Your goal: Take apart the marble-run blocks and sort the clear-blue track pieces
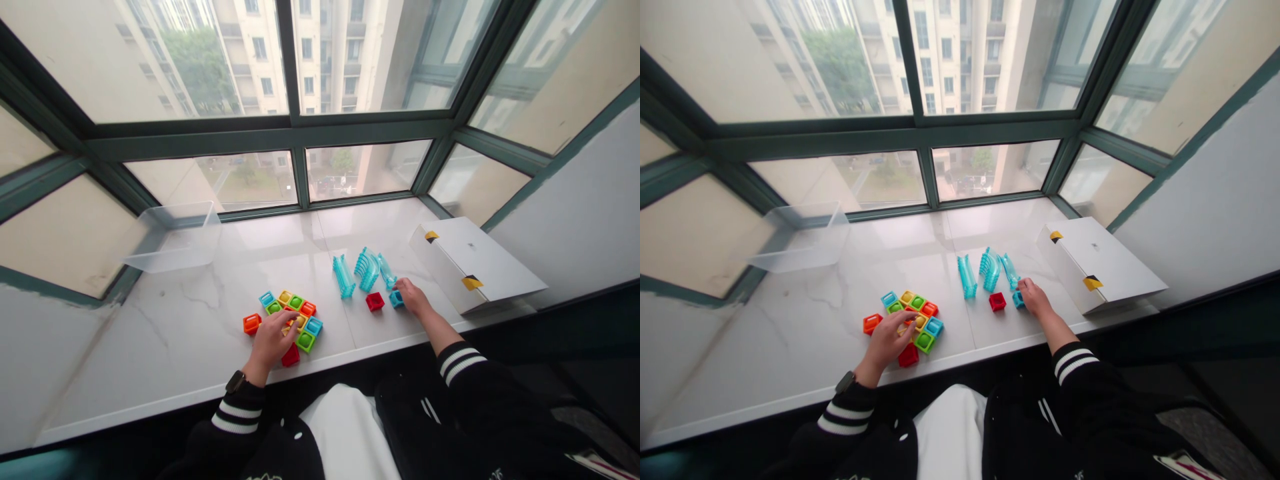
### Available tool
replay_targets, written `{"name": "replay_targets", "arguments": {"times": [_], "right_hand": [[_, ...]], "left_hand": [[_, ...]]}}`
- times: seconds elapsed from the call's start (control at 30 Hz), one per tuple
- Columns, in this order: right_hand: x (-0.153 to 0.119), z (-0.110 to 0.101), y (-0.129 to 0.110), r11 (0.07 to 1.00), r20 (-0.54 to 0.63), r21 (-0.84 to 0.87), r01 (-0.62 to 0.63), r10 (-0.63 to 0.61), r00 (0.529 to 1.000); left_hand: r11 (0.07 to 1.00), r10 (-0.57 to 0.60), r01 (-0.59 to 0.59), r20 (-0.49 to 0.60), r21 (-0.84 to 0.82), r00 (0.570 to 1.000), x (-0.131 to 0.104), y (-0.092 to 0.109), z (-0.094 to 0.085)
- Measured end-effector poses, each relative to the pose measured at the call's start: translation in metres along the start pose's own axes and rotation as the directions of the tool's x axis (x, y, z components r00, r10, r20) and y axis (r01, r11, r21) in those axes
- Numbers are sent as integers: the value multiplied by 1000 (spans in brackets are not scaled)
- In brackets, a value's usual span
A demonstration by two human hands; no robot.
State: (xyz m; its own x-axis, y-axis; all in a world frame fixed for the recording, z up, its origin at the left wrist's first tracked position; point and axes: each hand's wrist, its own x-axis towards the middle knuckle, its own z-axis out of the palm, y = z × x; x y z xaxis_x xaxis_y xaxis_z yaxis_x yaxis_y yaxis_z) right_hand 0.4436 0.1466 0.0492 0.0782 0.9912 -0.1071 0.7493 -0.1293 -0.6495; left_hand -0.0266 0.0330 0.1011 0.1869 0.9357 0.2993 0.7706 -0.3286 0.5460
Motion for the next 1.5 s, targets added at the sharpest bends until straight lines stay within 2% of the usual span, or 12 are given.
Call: {"name": "replay_targets", "arguments": {"times": [0.43,0.6,0.73,1.3,1.5], "right_hand": [[-1,-2,-1,1000,0,2,23,-23,1000],[-19,4,14,978,-117,7,209,-207,971],[-32,7,21,946,-130,-45,322,-325,937],[-27,7,23,945,-105,-77,318,-324,940],[-27,3,12,912,-140,-188,364,-392,909]], "left_hand": [[1000,5,-5,-8,5,1000,1,1,0],[1000,13,-13,-11,7,1000,1,2,-1],[1000,11,-11,-5,2,1000,1,2,0],[1000,2,-2,-3,1,1000,-1,1,0],[1000,6,-6,-5,-4,1000,-1,0,1]]}}
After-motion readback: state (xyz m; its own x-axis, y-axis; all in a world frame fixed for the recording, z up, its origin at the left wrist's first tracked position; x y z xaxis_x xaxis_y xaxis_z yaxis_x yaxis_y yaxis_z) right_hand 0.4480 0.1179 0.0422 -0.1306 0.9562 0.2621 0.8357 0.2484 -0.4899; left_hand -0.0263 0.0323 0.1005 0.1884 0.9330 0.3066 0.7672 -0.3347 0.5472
